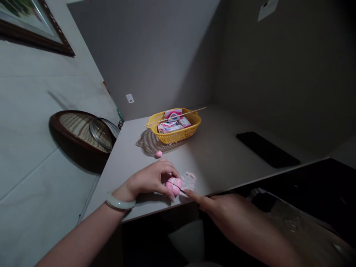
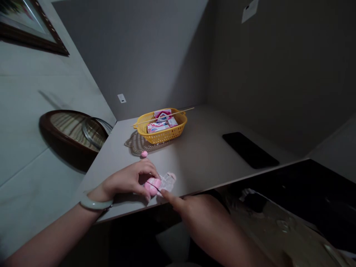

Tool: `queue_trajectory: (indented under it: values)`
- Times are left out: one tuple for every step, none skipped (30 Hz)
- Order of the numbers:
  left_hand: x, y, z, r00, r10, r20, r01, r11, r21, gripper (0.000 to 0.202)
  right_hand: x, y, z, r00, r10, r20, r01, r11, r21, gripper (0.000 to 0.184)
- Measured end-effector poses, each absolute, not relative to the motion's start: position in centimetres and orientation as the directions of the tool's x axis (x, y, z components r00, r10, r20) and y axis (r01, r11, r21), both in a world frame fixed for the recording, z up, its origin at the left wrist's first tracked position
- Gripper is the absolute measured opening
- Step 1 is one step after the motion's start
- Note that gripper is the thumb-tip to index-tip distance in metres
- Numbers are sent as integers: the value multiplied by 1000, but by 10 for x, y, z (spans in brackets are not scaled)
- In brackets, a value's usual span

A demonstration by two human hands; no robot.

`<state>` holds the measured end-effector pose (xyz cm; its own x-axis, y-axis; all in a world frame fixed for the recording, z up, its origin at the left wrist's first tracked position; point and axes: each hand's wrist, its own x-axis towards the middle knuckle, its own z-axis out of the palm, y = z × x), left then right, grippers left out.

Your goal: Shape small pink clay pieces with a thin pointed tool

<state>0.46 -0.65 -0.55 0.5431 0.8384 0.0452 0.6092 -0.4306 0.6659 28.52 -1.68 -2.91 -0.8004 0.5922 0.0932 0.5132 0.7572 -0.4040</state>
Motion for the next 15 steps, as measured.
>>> queue_trajectory:
  values:
    - [4, -7, -5, 538, 842, 46, 612, -428, 665, 52, 281, -18, -27, -802, 588, 108, 502, 760, -412, 77]
    - [4, -7, -5, 533, 845, 44, 615, -423, 666, 52, 278, -18, -26, -807, 579, 114, 488, 763, -423, 75]
    - [4, -7, -5, 531, 847, 40, 616, -418, 667, 52, 278, -18, -25, -812, 573, 113, 479, 764, -433, 74]
    - [3, -8, -5, 530, 847, 35, 617, -414, 670, 53, 281, -16, -25, -818, 566, 104, 471, 763, -442, 74]
    - [3, -8, -5, 531, 847, 32, 614, -411, 673, 54, 286, -15, -26, -822, 562, 93, 468, 759, -453, 74]
    - [3, -8, -5, 535, 845, 31, 611, -411, 677, 55, 292, -13, -27, -820, 568, 75, 477, 749, -459, 76]
    - [3, -7, -5, 538, 843, 32, 606, -412, 681, 56, 297, -12, -28, -823, 564, 72, 474, 750, -462, 75]
    - [3, -7, -6, 539, 842, 36, 600, -414, 685, 56, 300, -12, -30, -818, 572, 68, 486, 749, -450, 76]
    - [4, -6, -6, 539, 841, 42, 596, -416, 687, 56, 300, -13, -30, -811, 580, 74, 499, 753, -430, 77]
    - [4, -6, -6, 539, 841, 46, 592, -417, 689, 56, 297, -14, -30, -806, 586, 83, 508, 758, -409, 80]
    - [4, -6, -6, 537, 842, 51, 591, -419, 690, 55, 292, -16, -30, -797, 596, 97, 525, 764, -376, 82]
    - [4, -6, -6, 534, 844, 53, 592, -418, 689, 54, 286, -18, -29, -796, 592, 124, 518, 774, -364, 84]
    - [4, -6, -6, 530, 846, 54, 595, -417, 687, 53, 280, -20, -28, -799, 583, 147, 507, 784, -358, 81]
    - [4, -6, -6, 527, 848, 54, 598, -415, 685, 52, 276, -20, -27, -798, 575, 183, 498, 799, -337, 78]
    - [3, -7, -6, 524, 850, 54, 599, -413, 686, 52, 274, -20, -28, -805, 555, 210, 474, 815, -334, 77]
